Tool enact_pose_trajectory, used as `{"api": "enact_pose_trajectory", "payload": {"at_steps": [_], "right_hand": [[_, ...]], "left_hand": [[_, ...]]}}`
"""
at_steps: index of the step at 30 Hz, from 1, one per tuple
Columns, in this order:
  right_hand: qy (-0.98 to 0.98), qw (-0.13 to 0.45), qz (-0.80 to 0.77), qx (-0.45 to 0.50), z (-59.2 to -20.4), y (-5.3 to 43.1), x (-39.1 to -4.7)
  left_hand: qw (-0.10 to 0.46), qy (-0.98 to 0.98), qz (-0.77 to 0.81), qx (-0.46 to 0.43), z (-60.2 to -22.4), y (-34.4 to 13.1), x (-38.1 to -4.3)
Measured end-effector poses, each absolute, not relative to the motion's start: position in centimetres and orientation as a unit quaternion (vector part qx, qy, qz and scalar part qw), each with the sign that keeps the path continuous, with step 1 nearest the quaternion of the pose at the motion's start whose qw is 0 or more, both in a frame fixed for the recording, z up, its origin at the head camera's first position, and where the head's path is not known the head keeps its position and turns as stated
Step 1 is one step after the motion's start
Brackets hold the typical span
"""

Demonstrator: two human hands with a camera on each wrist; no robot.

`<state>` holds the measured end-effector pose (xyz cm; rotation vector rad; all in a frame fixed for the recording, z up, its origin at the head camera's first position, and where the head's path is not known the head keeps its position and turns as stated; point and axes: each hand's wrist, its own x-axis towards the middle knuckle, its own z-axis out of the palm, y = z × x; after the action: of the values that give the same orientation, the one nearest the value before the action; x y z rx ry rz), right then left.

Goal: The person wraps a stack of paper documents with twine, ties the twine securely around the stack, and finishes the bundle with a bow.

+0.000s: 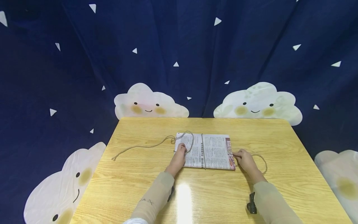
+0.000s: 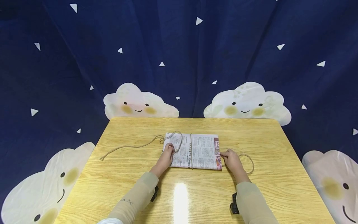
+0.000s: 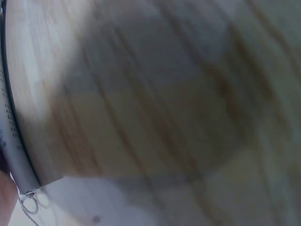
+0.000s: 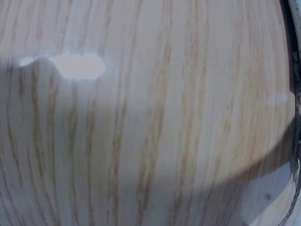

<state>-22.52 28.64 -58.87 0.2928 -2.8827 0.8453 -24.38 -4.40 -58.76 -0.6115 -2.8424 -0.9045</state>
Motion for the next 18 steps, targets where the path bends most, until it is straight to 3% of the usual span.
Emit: {"api": "enact_pose_trajectory", "payload": {"at_steps": [10, 13, 18], "right_hand": [[-0.952, 0.062, 0.285, 0.094, -58.82, 28.63, -22.48], [-0.953, 0.065, 0.279, 0.095, -58.86, 28.7, -22.47], [-0.958, 0.036, 0.267, 0.099, -58.62, 28.87, -22.85]], "left_hand": [[0.156, -0.95, -0.237, -0.133, -58.99, -4.48, -24.53], [0.155, -0.947, -0.257, -0.112, -59.03, -4.56, -24.37], [0.16, -0.932, -0.285, -0.158, -59.42, -4.79, -24.13]]}}
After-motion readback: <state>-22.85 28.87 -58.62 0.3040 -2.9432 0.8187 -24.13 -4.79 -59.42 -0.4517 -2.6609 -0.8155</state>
